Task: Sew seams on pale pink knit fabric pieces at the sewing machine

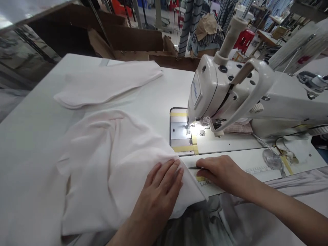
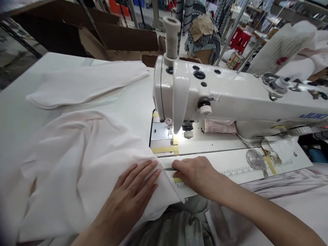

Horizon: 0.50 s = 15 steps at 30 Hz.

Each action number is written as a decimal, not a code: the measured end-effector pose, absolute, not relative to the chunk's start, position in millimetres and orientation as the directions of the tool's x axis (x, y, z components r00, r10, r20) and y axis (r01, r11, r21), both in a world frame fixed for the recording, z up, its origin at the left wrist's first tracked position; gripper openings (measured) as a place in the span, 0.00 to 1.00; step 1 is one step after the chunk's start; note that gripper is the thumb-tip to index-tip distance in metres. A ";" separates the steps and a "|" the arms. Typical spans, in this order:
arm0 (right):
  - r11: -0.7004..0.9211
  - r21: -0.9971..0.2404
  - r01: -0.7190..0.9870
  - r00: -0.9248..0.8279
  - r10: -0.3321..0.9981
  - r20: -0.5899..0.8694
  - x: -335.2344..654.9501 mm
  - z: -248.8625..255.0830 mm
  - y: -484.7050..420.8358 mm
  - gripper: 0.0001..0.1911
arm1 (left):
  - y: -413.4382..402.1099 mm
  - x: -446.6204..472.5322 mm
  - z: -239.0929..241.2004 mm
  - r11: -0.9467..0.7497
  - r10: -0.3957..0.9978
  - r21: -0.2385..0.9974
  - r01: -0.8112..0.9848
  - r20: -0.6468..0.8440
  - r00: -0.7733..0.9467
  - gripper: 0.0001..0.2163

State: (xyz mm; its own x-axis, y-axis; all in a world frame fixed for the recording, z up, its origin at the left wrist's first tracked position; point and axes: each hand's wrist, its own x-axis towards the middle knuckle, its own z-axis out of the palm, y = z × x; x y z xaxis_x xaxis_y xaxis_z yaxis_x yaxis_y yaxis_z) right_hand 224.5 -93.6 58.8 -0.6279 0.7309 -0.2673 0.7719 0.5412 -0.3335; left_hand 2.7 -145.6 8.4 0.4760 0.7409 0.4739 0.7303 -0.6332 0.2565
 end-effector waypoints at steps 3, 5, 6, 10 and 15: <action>0.474 -0.187 0.860 -0.510 0.794 -0.330 216.4 63.0 -90.4 0.13 | -150.1 6.5 7.9 -0.619 0.751 0.281 0.733 0.486 0.447 0.11; 0.425 -0.128 0.896 -0.440 0.812 -0.383 209.4 66.8 -88.0 0.16 | -150.3 6.9 8.2 -0.620 0.754 0.305 0.723 0.488 0.440 0.11; 0.404 -0.129 0.906 -0.420 0.812 -0.404 205.6 68.8 -86.5 0.16 | -150.0 6.8 8.3 -0.620 0.755 0.315 0.718 0.488 0.437 0.12; 0.299 -0.252 0.920 -0.386 0.799 -0.462 192.5 74.9 -79.0 0.13 | -148.5 7.1 7.3 -0.614 0.760 0.325 0.720 0.491 0.426 0.14; 0.214 -0.319 0.923 -0.358 0.782 -0.511 185.7 74.0 -71.6 0.12 | -150.4 7.1 2.7 -0.599 0.775 0.341 0.725 0.474 0.417 0.16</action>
